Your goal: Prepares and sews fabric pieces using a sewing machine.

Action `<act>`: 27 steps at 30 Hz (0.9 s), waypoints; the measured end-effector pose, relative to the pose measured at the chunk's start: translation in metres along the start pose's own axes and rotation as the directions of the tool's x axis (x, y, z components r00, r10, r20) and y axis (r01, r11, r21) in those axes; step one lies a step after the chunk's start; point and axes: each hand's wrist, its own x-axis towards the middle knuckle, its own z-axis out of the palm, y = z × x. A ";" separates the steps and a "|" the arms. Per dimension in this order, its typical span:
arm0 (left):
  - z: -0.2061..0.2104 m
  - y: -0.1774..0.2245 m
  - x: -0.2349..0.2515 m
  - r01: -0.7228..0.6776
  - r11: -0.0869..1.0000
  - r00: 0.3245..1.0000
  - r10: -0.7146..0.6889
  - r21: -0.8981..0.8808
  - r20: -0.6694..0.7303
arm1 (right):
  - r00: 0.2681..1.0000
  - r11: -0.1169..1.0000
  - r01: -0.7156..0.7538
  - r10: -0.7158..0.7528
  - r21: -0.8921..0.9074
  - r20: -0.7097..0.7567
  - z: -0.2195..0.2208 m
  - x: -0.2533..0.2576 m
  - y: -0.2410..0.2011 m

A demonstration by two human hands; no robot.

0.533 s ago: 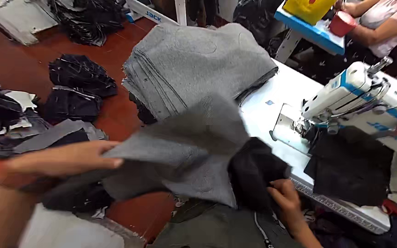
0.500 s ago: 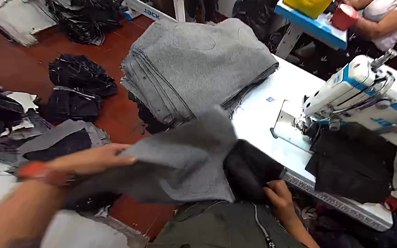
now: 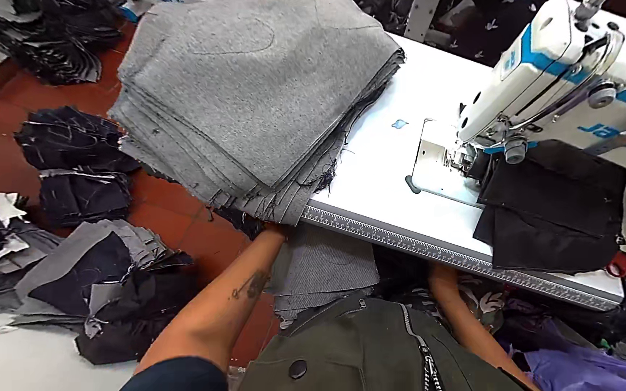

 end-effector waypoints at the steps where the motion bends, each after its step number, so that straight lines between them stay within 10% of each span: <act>1: 0.030 -0.005 0.003 -0.210 0.976 0.960 0.216 0.054 -0.179 | 0.996 0.999 -0.043 0.045 -0.031 0.075 0.000 0.003 -0.001; 4: 0.113 -0.036 -0.008 -0.658 0.679 0.541 0.727 0.326 -0.423 | 0.946 0.992 -0.076 0.103 -0.098 0.307 0.015 0.007 -0.003; 7: 0.147 -0.079 -0.044 -0.724 0.544 0.348 0.819 0.425 -0.455 | 0.897 0.996 -0.076 0.050 0.041 0.440 0.036 -0.004 -0.015; 17: 0.089 -0.081 -0.083 -0.802 0.536 0.539 0.840 0.262 -0.067 | 0.934 0.989 -0.037 -0.016 0.142 0.357 0.049 0.018 0.002; 22: -0.062 -0.022 -0.091 -0.652 0.562 0.269 0.799 0.509 -0.538 | 0.816 0.996 -0.028 -0.025 0.083 0.577 0.010 0.041 0.012; 27: -0.163 0.002 -0.029 -0.584 0.620 0.442 0.784 0.524 -0.436 | 0.842 0.999 -0.007 -0.018 0.045 0.539 -0.040 0.022 0.015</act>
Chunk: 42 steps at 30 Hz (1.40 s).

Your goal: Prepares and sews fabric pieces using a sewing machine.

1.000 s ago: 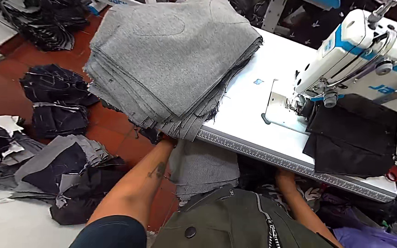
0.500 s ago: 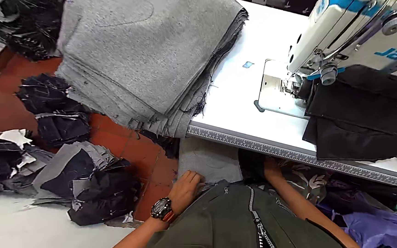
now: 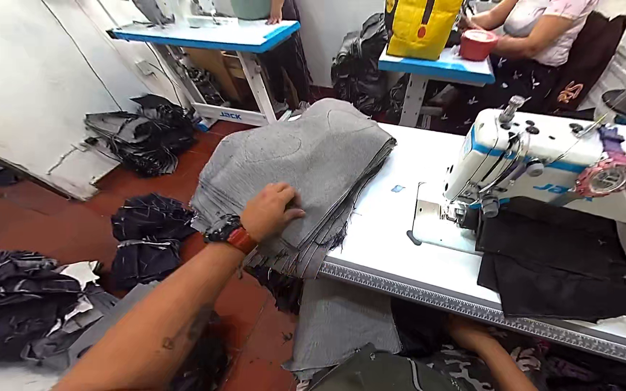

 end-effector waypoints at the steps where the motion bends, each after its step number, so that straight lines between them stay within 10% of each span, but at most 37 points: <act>1: -0.004 -0.005 0.009 -0.058 0.998 0.996 0.057 0.005 0.074 | 0.996 0.996 0.085 -0.085 0.019 0.016 -0.008 -0.012 -0.002; 4: -0.019 0.008 0.014 -0.248 0.968 0.947 0.252 -0.044 0.202 | 0.900 0.905 0.413 -0.423 0.107 0.108 -0.034 -0.056 -0.011; 7: -0.022 0.071 0.009 -0.282 0.959 0.945 0.282 -0.019 0.164 | 0.740 0.724 0.672 -0.662 0.155 -0.117 -0.085 -0.095 -0.033; 12: -0.002 0.044 0.010 0.198 0.978 0.980 -0.200 0.069 0.018 | 0.384 0.619 0.763 -0.667 -0.188 -0.638 -0.123 -0.109 -0.076; 17: -0.012 0.003 0.013 0.114 0.994 0.988 -0.113 -0.002 0.108 | 0.440 0.521 0.843 -0.813 -0.136 -0.383 -0.116 -0.109 -0.085; 23: -0.027 0.106 -0.015 -0.068 0.995 0.979 0.080 -0.068 0.186 | 0.154 0.375 0.898 -0.759 -0.231 -0.633 -0.136 -0.113 -0.118; 26: 0.015 0.206 -0.056 -0.137 0.916 0.752 0.344 -0.378 0.562 | 0.228 0.446 0.881 -0.691 -0.156 -0.686 -0.157 -0.077 -0.149; 28: 0.018 0.242 -0.062 -0.158 0.833 0.657 0.490 -0.530 0.573 | 0.352 0.587 0.788 -0.676 -0.184 -0.647 -0.148 -0.024 -0.159; 33: 0.052 0.173 0.015 -0.203 0.962 0.960 0.232 -0.181 0.156 | 0.518 0.817 0.468 -0.563 -0.338 -0.643 -0.062 -0.005 -0.136; 40: 0.128 0.174 0.027 -0.332 0.931 0.941 0.338 -0.151 0.016 | 0.695 0.959 0.266 -0.262 -0.100 -0.669 -0.066 -0.101 -0.084; 42: 0.126 0.189 0.040 -0.373 0.888 0.916 0.399 -0.269 0.047 | 0.533 0.974 0.197 -0.204 -0.114 -0.821 -0.108 -0.098 -0.057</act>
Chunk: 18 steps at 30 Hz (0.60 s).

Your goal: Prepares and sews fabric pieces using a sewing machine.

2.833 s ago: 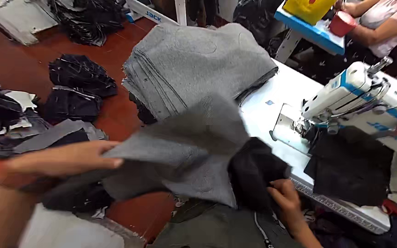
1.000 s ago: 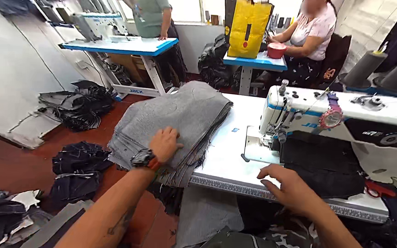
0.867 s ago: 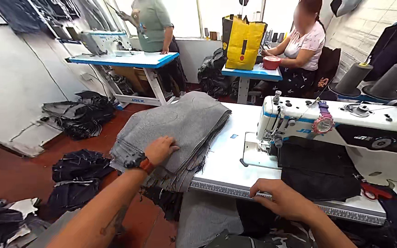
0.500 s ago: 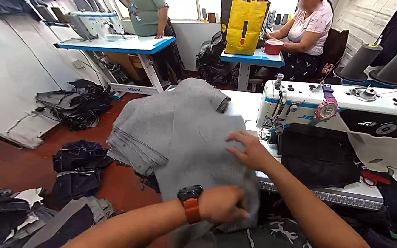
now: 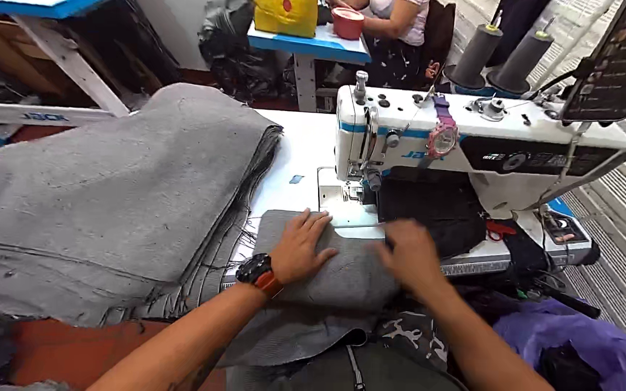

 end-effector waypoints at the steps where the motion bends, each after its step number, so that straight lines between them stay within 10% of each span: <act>1: -0.006 -0.002 0.013 -0.012 0.999 1.000 0.013 -0.049 0.019 | 0.993 0.998 -0.019 0.012 -0.061 -0.115 -0.009 0.022 0.022; 10: -0.031 -0.019 0.051 0.071 0.995 0.976 -0.084 0.069 0.200 | 0.975 0.985 -0.004 -0.034 -0.172 -0.220 0.000 0.089 0.097; 15: -0.005 0.013 -0.026 -0.259 0.927 0.964 0.267 -0.272 -0.008 | 0.994 0.995 0.100 -0.099 0.017 -0.045 0.010 0.002 0.026; 18: 0.004 0.030 -0.054 -0.340 0.839 0.933 0.243 -0.424 -0.266 | 0.945 0.913 0.301 -0.324 0.277 0.042 0.063 -0.041 -0.009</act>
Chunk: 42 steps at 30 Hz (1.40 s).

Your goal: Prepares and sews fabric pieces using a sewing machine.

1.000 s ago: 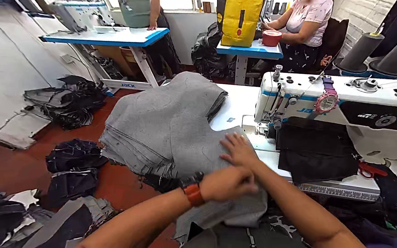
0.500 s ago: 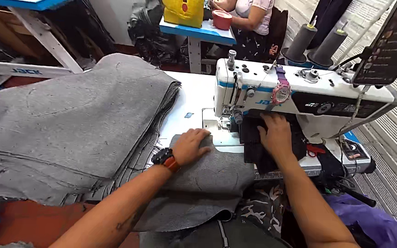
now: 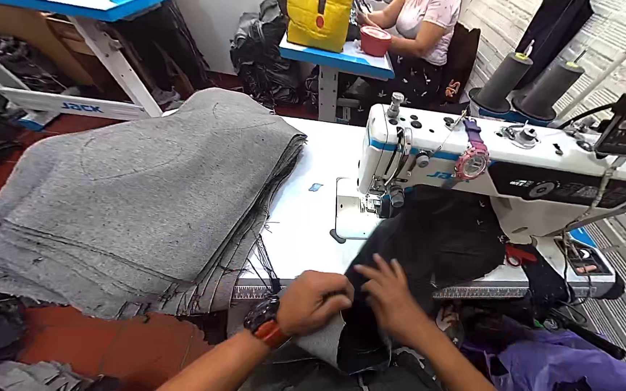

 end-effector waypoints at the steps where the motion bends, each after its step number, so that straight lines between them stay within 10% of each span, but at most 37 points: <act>1: -0.004 0.006 0.000 0.054 0.996 0.997 -0.049 0.076 -0.058 | 0.996 0.995 0.080 -0.083 0.061 0.046 0.011 -0.001 -0.010; 6: -0.019 0.006 -0.014 0.361 0.778 0.933 -0.300 0.513 -0.201 | 0.920 0.883 0.212 -0.325 0.418 0.219 0.005 0.020 -0.023; 9: -0.020 0.016 -0.028 0.570 0.644 0.821 -0.474 0.510 -0.319 | 0.999 0.943 -0.029 0.041 0.333 -0.031 -0.004 0.031 -0.012; 14: 0.003 0.035 -0.020 0.675 0.570 0.715 -0.663 0.469 -0.222 | 0.867 0.873 -0.472 0.434 -0.124 -0.244 -0.004 0.045 -0.001; 18: 0.005 0.044 -0.013 0.734 0.679 0.678 -0.731 -0.022 0.072 | 0.866 0.870 -0.491 0.482 -0.041 -0.136 -0.005 0.049 -0.009; 20: -0.002 0.045 -0.011 0.671 0.566 0.715 -0.665 -0.478 0.216 | 0.881 0.887 -0.447 0.459 0.114 -0.117 -0.005 0.046 -0.008; 23: -0.013 0.061 -0.005 0.465 0.419 0.746 -0.660 -0.780 0.090 | 0.895 0.812 -0.323 0.430 0.486 -0.123 -0.006 0.039 -0.007; 26: -0.031 0.061 -0.009 0.371 0.394 0.724 -0.690 -0.841 -0.003 | 0.881 0.695 -0.270 0.458 0.666 -0.121 -0.015 0.034 -0.006; 28: -0.031 0.049 -0.017 0.347 0.515 0.683 -0.711 -0.784 -0.164 | 0.859 0.819 -0.320 0.463 0.476 -0.219 -0.016 0.031 0.001; 31: -0.029 0.032 -0.032 0.659 0.646 0.640 -0.751 -0.385 -0.164 | 0.838 0.884 -0.406 0.461 0.230 -0.293 -0.012 0.030 0.014; 36: 0.000 0.042 -0.046 0.828 0.381 0.546 -0.714 -0.412 0.438 | 0.858 0.700 -0.093 0.417 0.708 -0.299 -0.019 0.031 0.006; 40: 0.016 0.043 -0.054 0.545 0.038 0.640 -0.665 -0.838 0.386 | 0.923 0.427 0.050 0.326 0.903 -0.206 -0.030 0.026 0.002; 42: 0.018 0.048 -0.048 0.347 -0.037 0.737 -0.607 -0.937 0.297 | 0.914 0.497 0.047 0.328 0.867 -0.238 -0.031 0.024 0.002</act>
